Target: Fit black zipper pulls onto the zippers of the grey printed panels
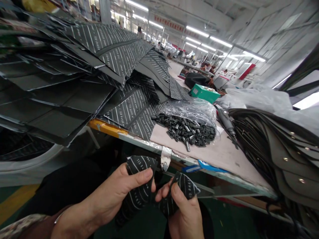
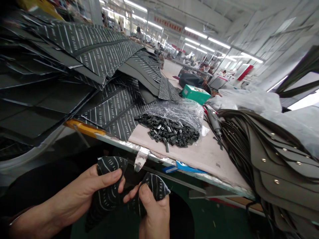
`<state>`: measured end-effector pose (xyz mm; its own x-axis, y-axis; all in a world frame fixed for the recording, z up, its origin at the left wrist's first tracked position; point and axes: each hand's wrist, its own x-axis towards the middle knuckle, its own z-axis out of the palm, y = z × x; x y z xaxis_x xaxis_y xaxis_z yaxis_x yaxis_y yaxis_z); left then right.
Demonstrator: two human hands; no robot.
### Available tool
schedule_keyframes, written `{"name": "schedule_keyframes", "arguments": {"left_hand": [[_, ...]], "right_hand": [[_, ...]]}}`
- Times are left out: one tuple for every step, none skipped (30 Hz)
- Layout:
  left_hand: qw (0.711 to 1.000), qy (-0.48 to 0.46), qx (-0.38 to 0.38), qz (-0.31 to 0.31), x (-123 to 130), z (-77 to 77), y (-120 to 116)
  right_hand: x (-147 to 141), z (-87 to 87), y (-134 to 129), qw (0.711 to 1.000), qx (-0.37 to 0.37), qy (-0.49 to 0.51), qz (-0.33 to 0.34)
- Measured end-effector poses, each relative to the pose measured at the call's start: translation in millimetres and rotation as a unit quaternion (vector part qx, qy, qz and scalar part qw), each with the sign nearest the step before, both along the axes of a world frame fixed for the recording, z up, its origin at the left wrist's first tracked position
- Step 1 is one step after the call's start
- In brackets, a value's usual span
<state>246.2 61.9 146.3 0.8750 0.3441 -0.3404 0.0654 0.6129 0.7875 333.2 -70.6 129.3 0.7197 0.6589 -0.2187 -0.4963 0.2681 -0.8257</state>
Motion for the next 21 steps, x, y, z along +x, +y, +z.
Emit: {"name": "schedule_keyframes", "arguments": {"left_hand": [[1.0, -0.002, 0.013, -0.007, 1, -0.5, 0], [1.0, -0.01, 0.024, -0.016, 2, -1.0, 0], [0.999, -0.021, 0.029, -0.027, 3, -1.3, -1], [0.998, -0.034, 0.029, -0.039, 4, -1.2, -2], [0.997, -0.046, 0.027, -0.05, 6, -0.7, -2], [0.996, -0.056, 0.022, -0.059, 7, 0.2, -2], [0.996, -0.064, 0.018, -0.064, 8, 1.4, -2], [0.995, -0.069, 0.016, -0.064, 10, 2.7, -2], [0.995, -0.071, 0.019, -0.063, 11, 4.0, -2], [0.995, -0.074, 0.024, -0.061, 11, 5.1, -1], [0.995, -0.075, 0.027, -0.06, 12, 6.0, -1], [0.995, -0.074, 0.029, -0.059, 12, 6.5, 0], [0.995, -0.071, 0.03, -0.058, 13, 6.7, 0], [0.996, -0.066, 0.031, -0.058, 13, 6.7, 0], [0.996, -0.063, 0.029, -0.061, 14, 6.6, 0], [0.996, -0.059, 0.027, -0.065, 14, 6.4, 1], [0.996, -0.054, 0.023, -0.07, 14, 6.2, 1], [0.996, -0.051, 0.019, -0.071, 14, 6.0, 1], [0.996, -0.049, 0.013, -0.072, 15, 5.9, 1], [0.996, -0.05, 0.008, -0.073, 15, 5.9, 1], [0.996, -0.051, 0.003, -0.073, 15, 5.9, 1]], "right_hand": [[1, 0.5, 1, 1.0, -0.002, -0.003, 0.009], [2, 0.9, 3, 1.0, -0.005, -0.008, 0.017], [3, 1.0, 3, 1.0, -0.009, -0.011, 0.025], [4, 0.9, 4, 0.999, -0.013, -0.01, 0.032], [6, 0.5, 4, 0.999, -0.018, -0.01, 0.041], [8, 0.0, 4, 0.998, -0.021, -0.011, 0.05], [9, -0.7, 4, 0.998, -0.023, -0.014, 0.059], [10, -1.4, 4, 0.997, -0.024, -0.018, 0.067], [12, -1.9, 5, 0.997, -0.022, -0.022, 0.075], [13, -2.1, 5, 0.996, -0.019, -0.025, 0.08], [14, -2.1, 6, 0.996, -0.015, -0.025, 0.085], [15, -1.6, 6, 0.995, -0.01, -0.025, 0.091], [16, -0.8, 7, 0.995, -0.004, -0.025, 0.101], [16, 0.2, 8, 0.994, 0.003, -0.026, 0.108], [16, 1.5, 9, 0.993, 0.008, -0.025, 0.112], [16, 2.8, 10, 0.993, 0.012, -0.024, 0.115], [16, 4.1, 11, 0.993, 0.014, -0.021, 0.116], [16, 5.2, 12, 0.993, 0.014, -0.018, 0.113], [15, 6.1, 12, 0.994, 0.012, -0.015, 0.111], [15, 6.7, 13, 0.993, 0.011, -0.014, 0.113], [15, 7.1, 13, 0.993, 0.011, -0.015, 0.116]]}}
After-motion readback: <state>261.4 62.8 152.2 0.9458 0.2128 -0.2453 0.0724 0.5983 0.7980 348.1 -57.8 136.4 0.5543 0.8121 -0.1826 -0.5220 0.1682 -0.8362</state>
